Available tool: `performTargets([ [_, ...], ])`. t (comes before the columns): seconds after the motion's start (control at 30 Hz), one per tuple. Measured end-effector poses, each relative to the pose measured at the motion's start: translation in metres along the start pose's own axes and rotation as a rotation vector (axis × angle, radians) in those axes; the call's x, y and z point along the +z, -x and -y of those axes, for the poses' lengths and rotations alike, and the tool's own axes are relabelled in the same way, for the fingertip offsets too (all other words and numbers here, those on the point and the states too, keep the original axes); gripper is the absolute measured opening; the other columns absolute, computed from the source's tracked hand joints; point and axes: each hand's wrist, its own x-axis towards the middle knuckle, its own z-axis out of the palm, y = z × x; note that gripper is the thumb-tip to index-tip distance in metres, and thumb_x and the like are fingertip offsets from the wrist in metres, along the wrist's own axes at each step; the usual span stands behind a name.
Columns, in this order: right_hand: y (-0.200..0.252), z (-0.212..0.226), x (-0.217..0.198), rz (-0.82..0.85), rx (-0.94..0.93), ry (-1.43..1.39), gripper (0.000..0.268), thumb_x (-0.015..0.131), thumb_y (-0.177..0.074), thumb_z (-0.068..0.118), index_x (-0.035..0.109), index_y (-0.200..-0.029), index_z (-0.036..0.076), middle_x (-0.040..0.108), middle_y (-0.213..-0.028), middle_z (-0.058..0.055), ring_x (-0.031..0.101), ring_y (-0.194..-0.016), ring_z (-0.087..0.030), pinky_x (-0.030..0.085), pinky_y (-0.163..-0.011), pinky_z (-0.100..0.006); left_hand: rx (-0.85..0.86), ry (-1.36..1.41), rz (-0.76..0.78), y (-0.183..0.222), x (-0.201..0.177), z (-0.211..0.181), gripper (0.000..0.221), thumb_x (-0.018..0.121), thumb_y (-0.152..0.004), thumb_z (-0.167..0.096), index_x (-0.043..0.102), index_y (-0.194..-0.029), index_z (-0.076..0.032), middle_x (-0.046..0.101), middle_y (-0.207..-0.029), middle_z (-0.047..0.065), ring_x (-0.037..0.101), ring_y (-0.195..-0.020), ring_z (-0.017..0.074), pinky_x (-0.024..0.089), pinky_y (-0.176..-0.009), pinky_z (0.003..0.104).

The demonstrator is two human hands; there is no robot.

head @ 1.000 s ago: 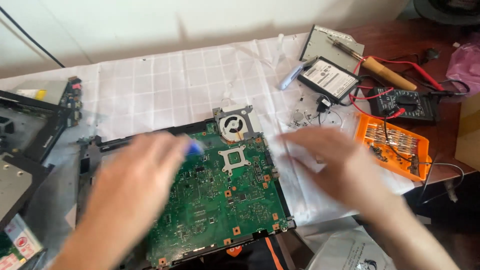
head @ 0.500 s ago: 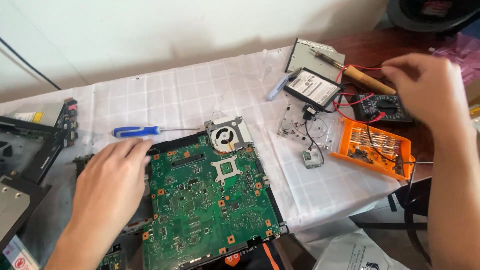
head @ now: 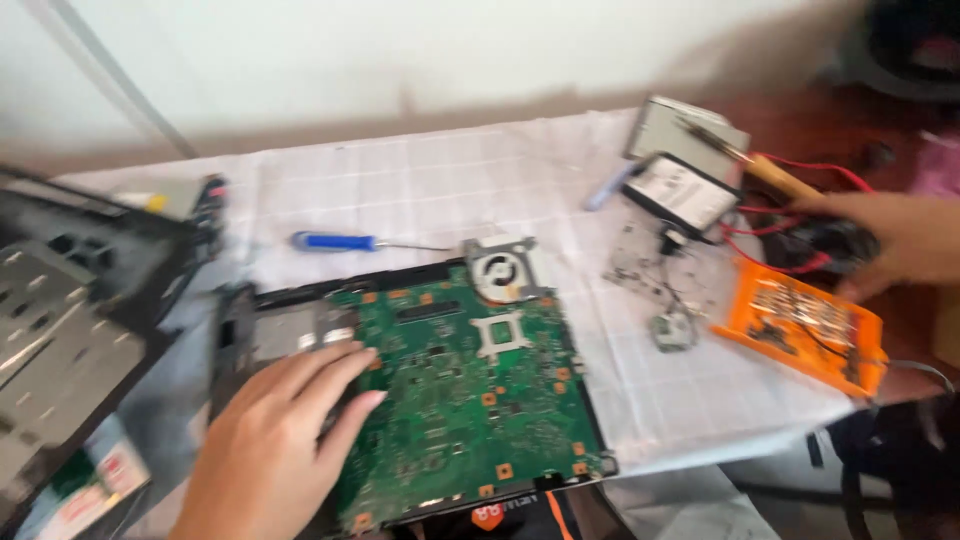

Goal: Testing a laptop motherboard using a multimeter and performing disassembly with a screwdriver.

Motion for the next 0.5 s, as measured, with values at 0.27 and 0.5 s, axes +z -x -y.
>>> performTargets([
  [0.27,0.039,0.030,-0.034,-0.012,0.131,0.028,0.118,0.116,-0.044,0.042,0.058,-0.147,0.041,0.075,-0.138,0.006,0.070,-0.128,-0.018,0.049,-0.108,-0.032,0.028,0.130,-0.100,0.018,0.001,0.005,0.031,0.070,-0.091,-0.031,0.073,-0.119,-0.017,0.075,-0.116,-0.004,0.070,-0.103,0.0165,0.053,-0.095,0.035],
  [0.5,0.065,0.046,-0.074,0.009,0.078,0.177,0.107,0.103,-0.058,0.050,0.050,-0.150,0.035,0.065,-0.143,0.001,0.065,-0.129,-0.021,0.047,-0.115,-0.036,-0.166,0.152,0.036,0.030,0.005,0.007,0.037,0.068,-0.088,-0.036,0.076,-0.121,-0.023,0.078,-0.116,-0.007,0.073,-0.106,0.0135,0.059,-0.090,0.038],
])
